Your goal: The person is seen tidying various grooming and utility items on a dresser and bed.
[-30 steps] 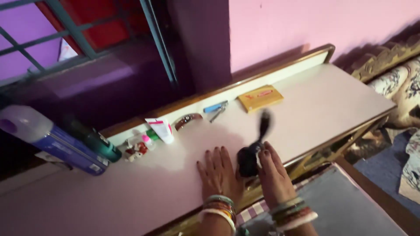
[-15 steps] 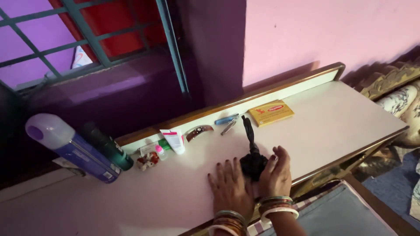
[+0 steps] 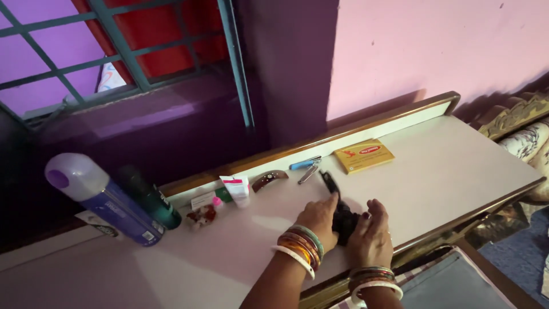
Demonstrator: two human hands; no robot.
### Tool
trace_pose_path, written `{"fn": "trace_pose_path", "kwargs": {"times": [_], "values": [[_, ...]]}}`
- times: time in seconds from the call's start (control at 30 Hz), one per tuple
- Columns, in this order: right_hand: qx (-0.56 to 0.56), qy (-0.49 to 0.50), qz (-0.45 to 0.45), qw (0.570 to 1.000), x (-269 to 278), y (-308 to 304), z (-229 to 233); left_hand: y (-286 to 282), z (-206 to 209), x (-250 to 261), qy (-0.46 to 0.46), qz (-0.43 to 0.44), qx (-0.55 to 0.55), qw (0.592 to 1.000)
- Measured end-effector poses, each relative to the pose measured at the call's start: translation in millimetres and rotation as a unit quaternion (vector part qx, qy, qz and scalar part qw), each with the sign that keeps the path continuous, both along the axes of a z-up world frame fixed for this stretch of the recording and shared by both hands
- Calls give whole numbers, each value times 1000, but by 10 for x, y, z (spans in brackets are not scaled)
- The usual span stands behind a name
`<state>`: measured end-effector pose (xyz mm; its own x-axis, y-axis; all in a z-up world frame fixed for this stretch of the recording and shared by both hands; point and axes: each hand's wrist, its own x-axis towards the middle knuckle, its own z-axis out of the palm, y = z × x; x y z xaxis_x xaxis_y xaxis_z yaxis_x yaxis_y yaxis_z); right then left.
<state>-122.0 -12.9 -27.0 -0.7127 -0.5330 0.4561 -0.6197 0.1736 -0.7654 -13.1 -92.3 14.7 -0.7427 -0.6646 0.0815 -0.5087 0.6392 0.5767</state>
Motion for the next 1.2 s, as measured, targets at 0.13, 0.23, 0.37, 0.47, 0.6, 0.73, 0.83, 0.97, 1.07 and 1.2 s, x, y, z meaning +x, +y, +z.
{"fn": "trace_pose_path", "kwargs": {"times": [0.13, 0.23, 0.37, 0.47, 0.6, 0.73, 0.83, 0.97, 1.07, 1.2], "values": [[-19, 13, 14, 1000, 29, 55, 2, 135, 88, 112, -85, 79, 26, 993], [-13, 20, 12, 1000, 47, 54, 69, 182, 168, 148, 6, 121, 26, 992], [5, 33, 3, 999, 62, 71, 97, 121, 155, 42, 242, 159, -112, 950], [26, 6, 15, 1000, 64, 85, 133, 104, 402, 9, -23, 98, 42, 994], [34, -7, 0, 999, 63, 53, 114, -88, -413, -173, -47, 78, -29, 995], [35, 27, -1, 999, 68, 64, 106, -36, -365, -35, 60, 156, -8, 986], [37, 35, 4, 999, 82, 67, 143, 4, -166, 152, 173, 271, 70, 944], [112, 65, -9, 992, 161, 128, 357, 21, -154, 350, 238, 377, 122, 887], [162, 160, 28, 973, -78, 112, -3, 67, -321, 443, 274, 389, 81, 876], [167, 142, 129, 967, -21, -156, -470, 307, -102, 787, 292, 445, 87, 842]]}}
